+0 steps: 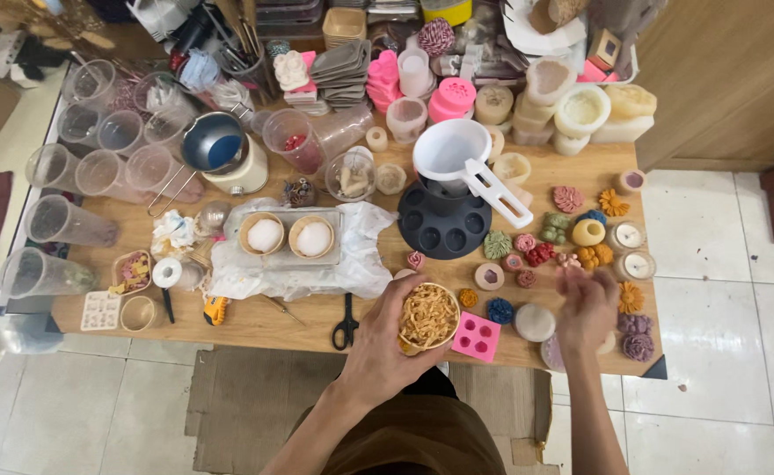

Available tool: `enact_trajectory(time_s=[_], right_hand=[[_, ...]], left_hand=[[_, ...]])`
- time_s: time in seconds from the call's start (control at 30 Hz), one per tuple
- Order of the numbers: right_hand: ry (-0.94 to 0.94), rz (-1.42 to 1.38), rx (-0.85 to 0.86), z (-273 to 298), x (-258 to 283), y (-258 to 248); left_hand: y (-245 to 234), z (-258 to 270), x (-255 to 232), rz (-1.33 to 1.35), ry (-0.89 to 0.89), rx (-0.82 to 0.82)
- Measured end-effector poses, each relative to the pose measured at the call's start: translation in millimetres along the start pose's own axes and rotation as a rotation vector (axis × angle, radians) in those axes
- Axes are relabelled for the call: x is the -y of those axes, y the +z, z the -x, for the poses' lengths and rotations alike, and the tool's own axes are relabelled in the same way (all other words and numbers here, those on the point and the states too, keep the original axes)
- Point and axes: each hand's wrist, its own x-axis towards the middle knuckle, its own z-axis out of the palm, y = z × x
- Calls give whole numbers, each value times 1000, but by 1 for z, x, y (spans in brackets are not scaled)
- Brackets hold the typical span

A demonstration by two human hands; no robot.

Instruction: The person places a pre-formed candle into a cup, pours shredded material into the cup, and places decorative pieces on top of the candle.

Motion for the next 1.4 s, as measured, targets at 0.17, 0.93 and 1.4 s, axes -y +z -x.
enact_trajectory(time_s=[0.17,0.93,1.4], right_hand=[[33,-162,120,11,108,-87],[-388,-393,422,-22,298,-84],[-437,-696,669,-28,333,-18]], left_hand=[[0,-4,9,-37,155,-88],[-22,-6,-4,129,70,-196],[-74,20,39,145,-82,-448]])
